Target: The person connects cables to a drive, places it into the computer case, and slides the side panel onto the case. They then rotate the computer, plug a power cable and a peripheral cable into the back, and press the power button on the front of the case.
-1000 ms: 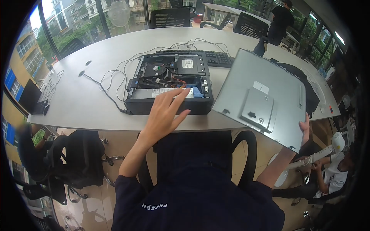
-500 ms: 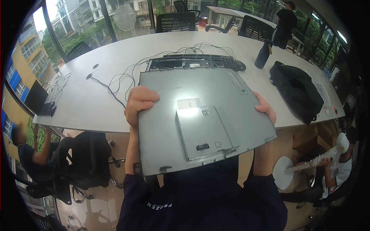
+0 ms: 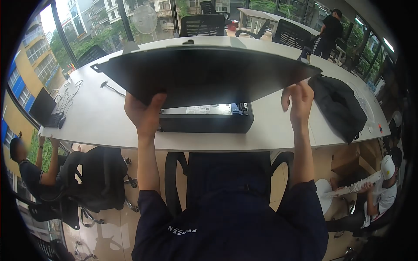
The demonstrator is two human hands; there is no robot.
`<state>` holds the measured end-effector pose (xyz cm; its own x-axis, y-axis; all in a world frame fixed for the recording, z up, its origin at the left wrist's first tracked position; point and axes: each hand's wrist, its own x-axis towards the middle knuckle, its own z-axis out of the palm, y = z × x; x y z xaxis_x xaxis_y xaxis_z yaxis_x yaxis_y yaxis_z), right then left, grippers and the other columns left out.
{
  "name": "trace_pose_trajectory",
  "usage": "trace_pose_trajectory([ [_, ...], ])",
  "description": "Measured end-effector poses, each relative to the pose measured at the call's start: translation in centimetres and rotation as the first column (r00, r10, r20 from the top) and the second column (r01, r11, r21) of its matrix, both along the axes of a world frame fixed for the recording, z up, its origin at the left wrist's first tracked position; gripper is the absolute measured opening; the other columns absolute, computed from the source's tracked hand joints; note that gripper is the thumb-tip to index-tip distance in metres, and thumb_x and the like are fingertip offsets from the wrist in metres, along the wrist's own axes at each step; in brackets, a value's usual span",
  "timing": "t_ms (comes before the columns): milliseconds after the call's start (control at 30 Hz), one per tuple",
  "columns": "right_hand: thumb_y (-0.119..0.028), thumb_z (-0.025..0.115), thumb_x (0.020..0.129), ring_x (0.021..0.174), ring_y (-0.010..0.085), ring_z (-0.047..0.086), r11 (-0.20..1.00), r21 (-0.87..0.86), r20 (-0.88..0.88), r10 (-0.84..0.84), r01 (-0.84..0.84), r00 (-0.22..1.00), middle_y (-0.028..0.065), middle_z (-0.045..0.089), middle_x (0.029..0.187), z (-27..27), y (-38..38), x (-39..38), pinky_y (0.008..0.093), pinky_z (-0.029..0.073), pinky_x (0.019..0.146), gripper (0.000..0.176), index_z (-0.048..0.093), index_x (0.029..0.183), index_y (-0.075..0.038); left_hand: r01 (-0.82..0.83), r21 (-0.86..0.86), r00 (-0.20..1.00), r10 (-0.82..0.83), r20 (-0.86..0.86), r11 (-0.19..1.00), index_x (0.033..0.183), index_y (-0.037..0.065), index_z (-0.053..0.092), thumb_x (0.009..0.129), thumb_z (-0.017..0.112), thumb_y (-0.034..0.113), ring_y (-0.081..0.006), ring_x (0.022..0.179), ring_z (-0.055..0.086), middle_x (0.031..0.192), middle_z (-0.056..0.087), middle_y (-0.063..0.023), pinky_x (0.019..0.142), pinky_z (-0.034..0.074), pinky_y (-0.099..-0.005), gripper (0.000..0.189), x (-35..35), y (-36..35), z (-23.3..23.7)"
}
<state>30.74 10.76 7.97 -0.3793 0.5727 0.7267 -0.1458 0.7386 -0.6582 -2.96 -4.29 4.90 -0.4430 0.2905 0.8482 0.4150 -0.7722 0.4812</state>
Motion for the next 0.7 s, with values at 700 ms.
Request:
trace_pose_trajectory([
  [700,-0.031,0.066,0.102,0.081,0.0026,0.053,0.988,-0.106,-0.365,0.069,-0.115,0.929,-0.0028,0.066,0.09,1.2,3.1,-9.6,0.0199,0.041,0.072,0.031,0.07,0.112,-0.002,0.103,-0.283,0.985,-0.057,0.165,0.954,0.124,-0.005,0.06,0.093,0.077,0.029,-0.0188,0.108,0.063,0.116,0.069,-0.0127,0.099,0.045,-0.0299,0.049,-3.3,4.4,-0.5],
])
